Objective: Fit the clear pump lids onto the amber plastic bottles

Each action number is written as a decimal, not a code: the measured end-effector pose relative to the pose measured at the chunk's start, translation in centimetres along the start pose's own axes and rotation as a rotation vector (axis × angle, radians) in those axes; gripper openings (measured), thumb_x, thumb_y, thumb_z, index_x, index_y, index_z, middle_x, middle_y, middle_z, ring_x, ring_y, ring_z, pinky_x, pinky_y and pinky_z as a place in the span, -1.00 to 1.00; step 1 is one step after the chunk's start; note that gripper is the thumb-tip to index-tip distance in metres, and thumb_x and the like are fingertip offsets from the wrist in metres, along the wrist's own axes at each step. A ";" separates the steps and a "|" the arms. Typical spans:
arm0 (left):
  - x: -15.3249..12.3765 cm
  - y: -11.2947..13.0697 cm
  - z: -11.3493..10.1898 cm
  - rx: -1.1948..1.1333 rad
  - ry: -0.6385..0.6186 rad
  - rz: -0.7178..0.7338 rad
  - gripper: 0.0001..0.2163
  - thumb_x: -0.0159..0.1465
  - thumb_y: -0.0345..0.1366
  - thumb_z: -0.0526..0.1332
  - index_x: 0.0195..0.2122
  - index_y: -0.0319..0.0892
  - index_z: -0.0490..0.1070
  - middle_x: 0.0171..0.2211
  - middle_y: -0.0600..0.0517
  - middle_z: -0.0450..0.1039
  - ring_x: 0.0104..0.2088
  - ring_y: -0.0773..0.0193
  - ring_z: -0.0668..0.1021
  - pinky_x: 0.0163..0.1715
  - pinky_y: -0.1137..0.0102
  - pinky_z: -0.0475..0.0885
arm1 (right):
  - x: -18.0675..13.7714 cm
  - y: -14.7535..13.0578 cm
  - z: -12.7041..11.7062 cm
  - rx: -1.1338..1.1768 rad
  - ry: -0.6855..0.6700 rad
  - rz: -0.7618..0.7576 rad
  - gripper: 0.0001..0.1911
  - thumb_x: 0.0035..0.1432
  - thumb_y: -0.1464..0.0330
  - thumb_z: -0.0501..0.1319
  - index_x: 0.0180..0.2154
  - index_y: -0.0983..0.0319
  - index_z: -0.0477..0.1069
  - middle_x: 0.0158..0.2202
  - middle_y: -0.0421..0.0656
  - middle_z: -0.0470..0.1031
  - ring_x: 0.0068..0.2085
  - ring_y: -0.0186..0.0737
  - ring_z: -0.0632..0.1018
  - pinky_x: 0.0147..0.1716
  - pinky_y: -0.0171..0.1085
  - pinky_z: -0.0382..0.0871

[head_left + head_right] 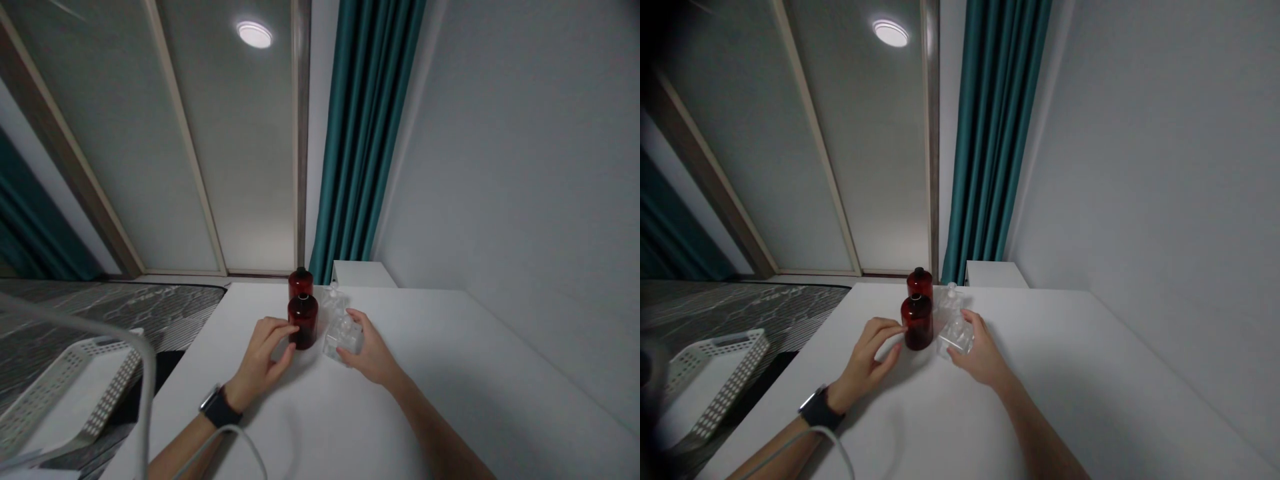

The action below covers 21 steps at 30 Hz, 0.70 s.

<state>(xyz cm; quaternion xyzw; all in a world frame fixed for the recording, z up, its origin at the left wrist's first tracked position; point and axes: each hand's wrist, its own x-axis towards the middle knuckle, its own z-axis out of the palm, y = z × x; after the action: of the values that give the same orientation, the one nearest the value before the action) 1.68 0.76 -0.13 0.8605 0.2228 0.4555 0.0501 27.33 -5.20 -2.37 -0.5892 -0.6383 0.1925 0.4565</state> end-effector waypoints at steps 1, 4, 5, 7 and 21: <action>0.0 0.3 -0.1 -0.021 -0.008 0.025 -0.75 0.32 -0.47 0.11 -0.01 -0.11 0.36 -0.21 -0.05 0.46 -0.20 0.14 0.48 -0.21 0.23 0.42 | -0.3 -0.5 0.3 0.036 -0.026 0.004 -0.25 -0.06 0.40 0.35 0.18 0.18 0.15 0.16 0.02 0.35 0.17 0.04 0.42 0.17 0.06 0.29; 0.0 0.7 -0.3 -0.069 -0.026 0.063 -0.77 0.30 -0.46 0.11 -0.04 -0.14 0.37 -0.30 -0.04 0.49 -0.28 0.15 0.47 -0.24 0.22 0.38 | -1.3 -2.0 1.7 0.134 -0.141 -0.019 -0.21 -0.09 0.43 0.38 0.18 0.14 0.15 0.15 0.00 0.37 0.18 0.03 0.42 0.20 0.07 0.25; 0.0 0.9 -0.4 -0.082 -0.033 0.062 -0.76 0.30 -0.44 0.12 -0.02 -0.15 0.36 -0.29 -0.05 0.49 -0.28 0.14 0.47 -0.23 0.21 0.38 | -1.6 -2.4 2.1 0.163 -0.185 -0.027 -0.19 -0.10 0.45 0.39 0.18 0.13 0.14 0.15 -0.02 0.38 0.18 0.02 0.42 0.21 0.07 0.24; 0.0 1.2 -0.5 -0.109 -0.057 0.048 -0.70 0.28 -0.40 0.13 0.05 -0.16 0.32 -0.25 -0.07 0.50 -0.25 0.12 0.48 -0.20 0.19 0.39 | -2.1 -3.0 3.0 0.208 -0.257 -0.028 -0.14 -0.12 0.49 0.40 0.20 0.12 0.12 0.14 -0.03 0.39 0.18 0.00 0.42 0.21 0.07 0.24; 0.1 1.9 -0.1 -0.321 -0.389 -0.124 -0.66 0.36 -0.30 0.17 0.16 -0.09 0.35 -0.05 -0.10 0.50 -0.04 0.09 0.47 0.02 0.16 0.39 | -1.7 -2.7 2.3 -0.001 -0.462 -0.060 0.10 -0.14 0.36 0.48 0.35 0.15 -0.03 0.24 0.06 0.27 0.28 0.14 0.28 0.24 0.17 0.17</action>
<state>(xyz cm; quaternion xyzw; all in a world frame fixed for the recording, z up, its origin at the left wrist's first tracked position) 2.29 -0.91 0.55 0.8976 0.1863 0.3068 0.2558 23.72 -6.75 -2.00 -0.5106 -0.7431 0.3082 0.3035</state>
